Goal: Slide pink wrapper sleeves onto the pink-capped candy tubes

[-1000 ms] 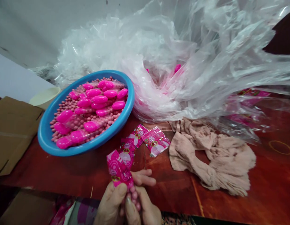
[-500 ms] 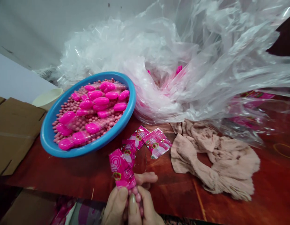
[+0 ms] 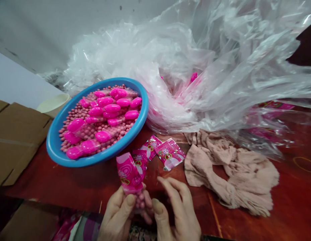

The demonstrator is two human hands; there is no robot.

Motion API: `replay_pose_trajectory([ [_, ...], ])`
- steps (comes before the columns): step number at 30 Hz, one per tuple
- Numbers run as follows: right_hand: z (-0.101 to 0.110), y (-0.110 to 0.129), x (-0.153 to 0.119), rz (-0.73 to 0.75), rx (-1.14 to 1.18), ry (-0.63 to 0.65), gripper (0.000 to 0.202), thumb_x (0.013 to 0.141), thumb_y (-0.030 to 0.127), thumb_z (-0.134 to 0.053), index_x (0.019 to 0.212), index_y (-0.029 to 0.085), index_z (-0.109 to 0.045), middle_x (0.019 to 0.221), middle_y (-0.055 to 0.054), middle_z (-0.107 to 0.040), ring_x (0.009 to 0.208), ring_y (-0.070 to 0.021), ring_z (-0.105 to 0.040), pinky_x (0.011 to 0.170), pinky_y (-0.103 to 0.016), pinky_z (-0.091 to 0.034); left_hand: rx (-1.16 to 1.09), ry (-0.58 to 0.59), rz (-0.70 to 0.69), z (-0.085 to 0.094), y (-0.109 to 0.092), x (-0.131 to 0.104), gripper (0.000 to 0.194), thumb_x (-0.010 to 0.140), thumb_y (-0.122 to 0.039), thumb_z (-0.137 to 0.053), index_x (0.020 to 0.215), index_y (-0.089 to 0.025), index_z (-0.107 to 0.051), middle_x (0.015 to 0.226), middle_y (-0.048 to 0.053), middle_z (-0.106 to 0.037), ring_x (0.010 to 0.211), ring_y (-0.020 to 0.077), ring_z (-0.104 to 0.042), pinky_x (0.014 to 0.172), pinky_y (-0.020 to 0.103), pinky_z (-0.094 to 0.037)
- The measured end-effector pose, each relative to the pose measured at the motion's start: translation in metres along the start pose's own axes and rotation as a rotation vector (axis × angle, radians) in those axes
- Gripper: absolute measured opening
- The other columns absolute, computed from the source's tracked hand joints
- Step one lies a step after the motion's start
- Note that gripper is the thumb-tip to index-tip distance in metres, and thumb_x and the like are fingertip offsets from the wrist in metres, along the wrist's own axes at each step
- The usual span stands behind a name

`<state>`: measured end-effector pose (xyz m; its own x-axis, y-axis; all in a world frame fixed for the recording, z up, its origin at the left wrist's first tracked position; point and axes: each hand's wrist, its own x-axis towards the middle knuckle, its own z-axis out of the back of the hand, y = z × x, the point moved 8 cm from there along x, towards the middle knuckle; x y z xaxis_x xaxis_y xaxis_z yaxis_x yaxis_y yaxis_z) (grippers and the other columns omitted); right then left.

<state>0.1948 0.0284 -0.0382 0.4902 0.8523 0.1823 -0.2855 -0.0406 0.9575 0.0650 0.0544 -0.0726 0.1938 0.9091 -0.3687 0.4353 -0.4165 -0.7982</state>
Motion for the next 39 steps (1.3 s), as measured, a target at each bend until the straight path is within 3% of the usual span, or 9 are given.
replay_pose_trajectory([
  [2,-0.007,0.001,0.006,-0.058,0.133,0.062,0.024,0.087,0.043,-0.056,0.103,0.030,-0.069,0.104,-0.003,-0.061,0.085,-0.0159,-0.060,0.075,-0.023,-0.048,0.055,0.064,0.012,-0.005,0.000,-0.002,0.029,0.079,-0.044,-0.060,0.085,-0.015,-0.062,0.057,0.000,-0.057,0.046,0.0086,-0.050,0.045,0.019,-0.041],
  [6,-0.026,-0.007,0.003,-0.331,0.411,0.135,0.011,0.078,0.032,-0.068,0.086,0.028,-0.074,0.091,-0.001,-0.061,0.046,-0.0062,-0.049,0.038,-0.016,-0.042,0.224,0.044,0.022,-0.005,0.000,-0.005,0.042,0.079,-0.053,-0.057,0.095,-0.014,-0.061,0.055,-0.004,-0.049,0.045,0.0065,-0.045,0.043,0.017,-0.035],
  [11,-0.036,-0.017,-0.011,-0.570,0.536,0.107,0.013,0.073,0.035,-0.073,0.083,0.027,-0.075,0.081,0.001,-0.058,0.035,-0.0031,-0.042,0.028,-0.016,-0.037,0.260,-0.006,0.055,-0.004,0.006,-0.007,0.044,0.077,-0.057,-0.055,0.086,-0.015,-0.058,0.052,-0.004,-0.049,0.041,0.0043,-0.041,0.038,0.015,-0.027],
  [14,-0.032,-0.028,-0.016,-0.613,0.551,0.031,0.015,0.068,0.036,-0.077,0.078,0.025,-0.075,0.082,0.002,-0.060,0.044,-0.0054,-0.052,0.036,-0.013,-0.044,0.232,-0.051,0.081,-0.004,0.006,-0.006,0.040,0.075,-0.056,-0.058,0.077,-0.017,-0.054,0.050,-0.005,-0.049,0.037,0.0032,-0.037,0.036,0.015,-0.024],
  [17,-0.026,-0.036,-0.016,-0.587,0.596,-0.022,0.017,0.063,0.036,-0.082,0.074,0.025,-0.076,0.086,0.000,-0.067,0.068,-0.0110,-0.063,0.058,-0.012,-0.052,0.323,-0.064,0.046,-0.006,-0.005,-0.003,0.034,0.075,-0.049,-0.062,0.071,-0.016,-0.057,0.048,-0.005,-0.048,0.037,0.0029,-0.034,0.037,0.016,-0.025],
  [20,-0.031,-0.041,-0.014,-0.702,0.753,0.037,0.030,0.056,0.039,-0.085,0.080,0.025,-0.076,0.084,-0.003,-0.071,0.079,-0.0169,-0.066,0.071,-0.021,-0.054,0.498,-0.119,-0.014,-0.005,-0.020,-0.002,0.015,0.069,-0.030,-0.069,0.071,-0.016,-0.068,0.049,-0.006,-0.044,0.042,0.0040,-0.033,0.041,0.016,-0.028],
  [24,-0.039,-0.032,-0.005,-0.800,0.826,0.210,0.034,0.053,0.038,-0.086,0.078,0.020,-0.073,0.075,-0.004,-0.073,0.068,-0.0170,-0.067,0.065,-0.023,-0.054,0.702,-0.232,-0.056,-0.002,-0.033,-0.006,0.017,0.054,-0.017,-0.076,0.070,-0.017,-0.074,0.051,-0.004,-0.051,0.048,0.0083,-0.042,0.047,0.017,-0.038],
  [32,-0.035,-0.017,0.006,-0.616,0.625,0.399,0.020,0.062,0.033,-0.079,0.072,0.019,-0.070,0.070,-0.002,-0.069,0.063,-0.0151,-0.064,0.063,-0.022,-0.054,0.777,-0.198,-0.069,-0.008,-0.034,-0.010,0.006,0.056,-0.022,-0.076,0.057,-0.021,-0.069,0.046,-0.005,-0.046,0.044,0.0090,-0.039,0.044,0.020,-0.034],
  [39,-0.026,-0.031,-0.009,-0.742,0.538,0.245,0.025,0.058,0.037,-0.081,0.074,0.020,-0.073,0.068,-0.003,-0.072,0.062,-0.0178,-0.066,0.057,-0.022,-0.054,0.776,-0.184,0.058,-0.011,-0.024,-0.007,0.010,0.057,-0.013,-0.067,0.051,-0.018,-0.060,0.046,-0.008,-0.030,0.044,0.0066,-0.024,0.041,0.018,-0.027],
])
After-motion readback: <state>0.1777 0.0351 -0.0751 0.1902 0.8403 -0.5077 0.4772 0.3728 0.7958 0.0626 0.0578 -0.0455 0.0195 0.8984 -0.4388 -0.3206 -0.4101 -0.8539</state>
